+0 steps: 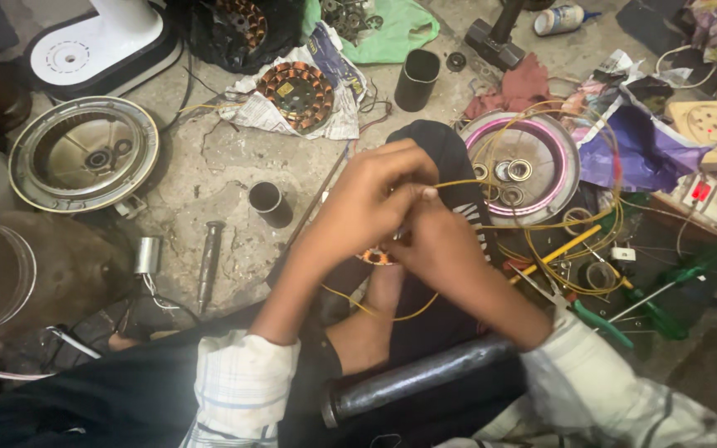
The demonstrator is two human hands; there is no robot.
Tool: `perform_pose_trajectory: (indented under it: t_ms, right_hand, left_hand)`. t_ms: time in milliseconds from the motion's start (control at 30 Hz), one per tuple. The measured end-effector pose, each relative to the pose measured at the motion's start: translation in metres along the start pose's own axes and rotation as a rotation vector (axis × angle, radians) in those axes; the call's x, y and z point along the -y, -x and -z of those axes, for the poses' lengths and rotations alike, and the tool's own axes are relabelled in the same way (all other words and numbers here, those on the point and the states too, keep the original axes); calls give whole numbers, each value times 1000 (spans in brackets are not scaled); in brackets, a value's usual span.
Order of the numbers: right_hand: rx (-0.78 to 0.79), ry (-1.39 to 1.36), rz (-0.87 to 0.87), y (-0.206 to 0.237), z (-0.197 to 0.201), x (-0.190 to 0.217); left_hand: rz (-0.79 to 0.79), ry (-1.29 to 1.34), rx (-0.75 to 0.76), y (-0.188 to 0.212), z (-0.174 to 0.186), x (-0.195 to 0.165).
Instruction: The person sits on the floor and winds copper wire around the slots of a motor stator resting on their lap, guiding the wire by hand and occasionally using pliers to cut or trim the wire. They then fit the wound stator into a metal housing and press the parts together.
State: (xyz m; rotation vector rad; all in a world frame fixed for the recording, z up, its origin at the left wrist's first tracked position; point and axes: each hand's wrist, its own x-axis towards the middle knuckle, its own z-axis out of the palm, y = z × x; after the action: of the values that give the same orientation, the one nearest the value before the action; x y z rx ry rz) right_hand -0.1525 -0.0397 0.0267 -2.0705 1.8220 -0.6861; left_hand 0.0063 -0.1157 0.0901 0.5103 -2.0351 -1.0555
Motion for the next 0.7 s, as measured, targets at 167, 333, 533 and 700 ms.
perform_pose_trajectory:
  t_ms: [167, 333, 533, 700]
  right_hand:
    - [-83, 37, -113, 10, -3, 15]
    - [-119, 43, -216, 22, -9, 13]
    - [-45, 122, -294, 19, -9, 17]
    - [-126, 82, -260, 12, -7, 22]
  left_hand:
    - [16, 16, -22, 6, 2, 2]
    - [16, 16, -28, 9, 0, 4]
    - [65, 109, -20, 16, 1, 2]
    - [34, 63, -48, 18, 5, 2]
